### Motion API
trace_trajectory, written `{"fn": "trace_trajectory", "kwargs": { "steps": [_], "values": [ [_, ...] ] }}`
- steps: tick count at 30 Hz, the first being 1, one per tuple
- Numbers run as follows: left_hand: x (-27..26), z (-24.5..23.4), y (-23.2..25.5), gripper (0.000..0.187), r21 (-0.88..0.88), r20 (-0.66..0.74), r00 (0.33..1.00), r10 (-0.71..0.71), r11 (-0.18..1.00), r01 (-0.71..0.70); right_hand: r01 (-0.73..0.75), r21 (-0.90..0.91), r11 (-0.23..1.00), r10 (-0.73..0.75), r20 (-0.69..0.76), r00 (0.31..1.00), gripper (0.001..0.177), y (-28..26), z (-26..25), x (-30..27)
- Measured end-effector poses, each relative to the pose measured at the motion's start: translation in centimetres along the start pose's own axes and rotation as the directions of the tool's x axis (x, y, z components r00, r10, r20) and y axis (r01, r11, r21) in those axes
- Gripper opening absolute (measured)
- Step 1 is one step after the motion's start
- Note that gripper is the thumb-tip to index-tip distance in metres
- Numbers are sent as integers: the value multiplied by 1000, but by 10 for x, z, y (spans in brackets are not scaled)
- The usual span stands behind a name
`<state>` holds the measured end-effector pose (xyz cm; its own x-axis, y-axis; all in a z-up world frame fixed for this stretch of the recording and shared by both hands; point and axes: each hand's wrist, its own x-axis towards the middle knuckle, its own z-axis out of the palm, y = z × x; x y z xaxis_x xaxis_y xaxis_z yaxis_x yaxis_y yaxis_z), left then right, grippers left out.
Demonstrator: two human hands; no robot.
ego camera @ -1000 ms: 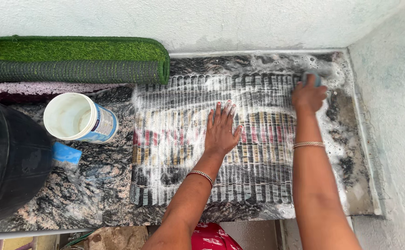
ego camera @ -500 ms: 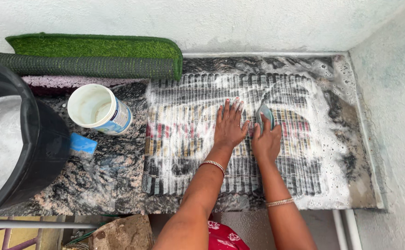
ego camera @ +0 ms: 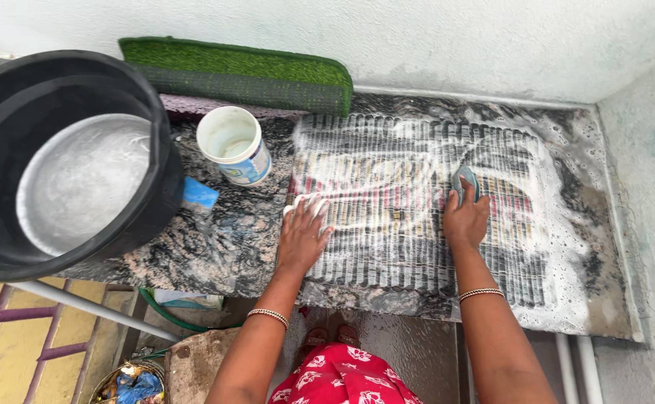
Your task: The person scrubs a green grass-textured mat and a black-and-red striped mat with a small brush by hand on a stone surface, using soap and water from a bucket and a small container.
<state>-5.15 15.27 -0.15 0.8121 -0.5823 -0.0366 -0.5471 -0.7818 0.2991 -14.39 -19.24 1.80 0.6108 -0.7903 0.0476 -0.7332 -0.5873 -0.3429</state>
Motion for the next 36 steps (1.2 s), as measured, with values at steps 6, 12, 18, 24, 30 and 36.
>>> {"fn": "trace_trajectory", "kwargs": {
  "steps": [6,12,18,24,30,36],
  "values": [
    [-31,-9,-34,58,53,-115,972,-206,976,213,-25,178,984,20,31,999,49,-15,2,-8],
    [-26,1,-41,55,76,-62,974,-216,972,221,276,248,929,-355,373,857,43,-165,23,-176],
    [-27,12,-49,57,131,-68,979,-192,971,200,500,36,865,-490,271,828,46,-162,31,-234],
    [-33,-5,-39,60,77,-52,977,-207,975,210,-64,-37,997,71,205,976,59,3,-3,-131],
    [-31,-15,-34,58,86,-47,974,-223,970,227,-398,-67,915,400,14,917,55,80,-38,-63],
    [-34,-19,-33,56,33,-14,963,-268,963,269,-299,255,920,198,355,914,64,-68,-2,-144]
  ]
}}
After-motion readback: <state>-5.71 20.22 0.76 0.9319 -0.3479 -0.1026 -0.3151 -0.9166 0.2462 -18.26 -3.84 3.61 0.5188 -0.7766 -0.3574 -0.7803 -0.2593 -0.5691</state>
